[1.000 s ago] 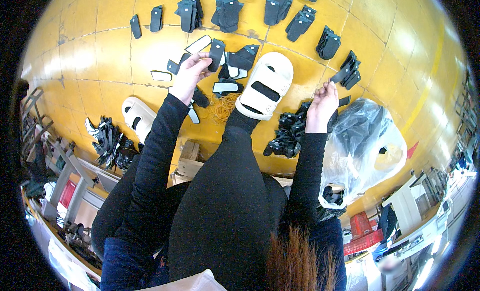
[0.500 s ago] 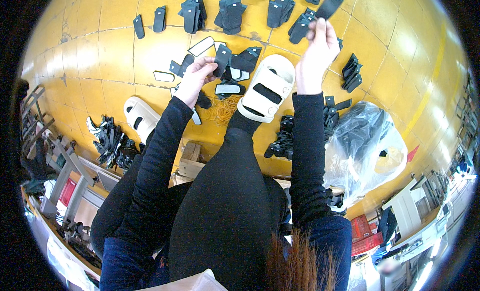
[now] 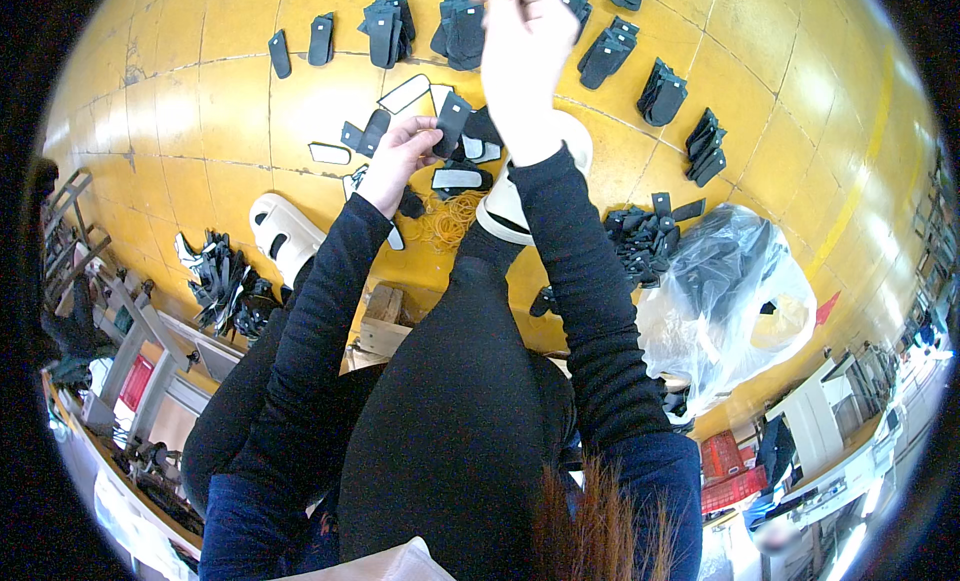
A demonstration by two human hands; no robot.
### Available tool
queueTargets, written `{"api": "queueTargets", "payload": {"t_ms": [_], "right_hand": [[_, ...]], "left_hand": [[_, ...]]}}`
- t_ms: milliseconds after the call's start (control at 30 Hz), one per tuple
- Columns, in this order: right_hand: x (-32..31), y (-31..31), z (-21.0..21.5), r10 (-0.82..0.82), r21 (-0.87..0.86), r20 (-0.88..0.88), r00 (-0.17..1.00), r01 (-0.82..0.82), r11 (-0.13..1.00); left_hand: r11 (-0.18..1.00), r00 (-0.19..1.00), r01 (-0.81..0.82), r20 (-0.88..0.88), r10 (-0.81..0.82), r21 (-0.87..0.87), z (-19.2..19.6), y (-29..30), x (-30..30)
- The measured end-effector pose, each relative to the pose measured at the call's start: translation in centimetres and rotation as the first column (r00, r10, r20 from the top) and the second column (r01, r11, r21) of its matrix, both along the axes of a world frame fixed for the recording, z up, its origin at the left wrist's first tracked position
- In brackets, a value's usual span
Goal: The person sits on the factory floor and sorts small black plastic components by picking them up, inspecting them, and arranging them into neat rows. The person handles the parts one by one, occasionally bundling them together before placing them back in the organized layout.
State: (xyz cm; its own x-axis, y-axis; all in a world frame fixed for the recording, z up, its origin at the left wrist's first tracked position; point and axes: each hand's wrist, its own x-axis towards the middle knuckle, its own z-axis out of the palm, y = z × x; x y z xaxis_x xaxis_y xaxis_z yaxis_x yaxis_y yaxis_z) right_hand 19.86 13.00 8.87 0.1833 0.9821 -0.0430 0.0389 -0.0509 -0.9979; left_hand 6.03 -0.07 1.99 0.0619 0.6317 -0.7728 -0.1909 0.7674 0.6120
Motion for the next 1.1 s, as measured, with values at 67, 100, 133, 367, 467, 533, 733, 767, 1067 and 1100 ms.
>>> {"api": "queueTargets", "payload": {"t_ms": [67,100,133,367,467,533,733,767,1067,1100], "right_hand": [[-1.2,-1.1,-0.7,0.094,-0.03,-0.067,0.993,-0.096,0.995],[-1.7,-1.8,-1.2,0.122,-0.089,-0.093,0.988,-0.13,0.987],[-2.1,-2.6,-1.7,0.174,-0.044,-0.07,0.982,-0.177,0.983],[-3.7,-8.9,-4.4,0.615,0.007,0.331,0.716,-0.654,0.757],[-3.4,-10.2,-4.8,0.623,0.028,0.371,0.689,-0.679,0.734],[-3.2,-10.3,-4.9,0.632,0.011,0.356,0.688,-0.68,0.733],[-1.3,-7.1,-4.7,0.543,-0.152,0.121,0.831,-0.525,0.838],[-1.3,-5.8,-5.0,0.452,-0.178,0.032,0.891,-0.44,0.88],[2.9,3.2,-10.7,-0.033,-0.375,-0.243,0.97,-0.063,0.925],[3.3,3.5,-11.6,-0.038,-0.401,-0.25,0.968,-0.068,0.913]], "left_hand": [[1.0,1.0,0.021,0.0,-0.021,0.005,-0.1,0.0,0.1],[1.0,1.0,0.001,-0.001,-0.001,0.0,0.0,0.0,0.3],[1.0,1.0,-0.018,-0.002,0.018,-0.006,0.0,-0.1,0.5],[0.974,0.977,-0.211,0.001,0.212,0.083,0.5,-0.6,1.3],[0.975,0.978,-0.208,0.008,0.208,0.082,0.1,-1.2,1.2],[0.983,0.986,-0.169,0.008,0.169,0.071,-0.2,-1.5,1.2],[1.0,1.0,0.01,-0.02,-0.011,-0.027,-0.7,-0.8,1.3],[1.0,1.0,0.016,-0.02,-0.016,-0.021,-0.5,-0.7,1.3],[0.999,0.998,-0.051,-0.023,0.05,-0.019,-0.1,0.2,0.0],[0.998,0.998,-0.06,-0.018,0.059,-0.028,-0.1,0.1,-0.1]]}}
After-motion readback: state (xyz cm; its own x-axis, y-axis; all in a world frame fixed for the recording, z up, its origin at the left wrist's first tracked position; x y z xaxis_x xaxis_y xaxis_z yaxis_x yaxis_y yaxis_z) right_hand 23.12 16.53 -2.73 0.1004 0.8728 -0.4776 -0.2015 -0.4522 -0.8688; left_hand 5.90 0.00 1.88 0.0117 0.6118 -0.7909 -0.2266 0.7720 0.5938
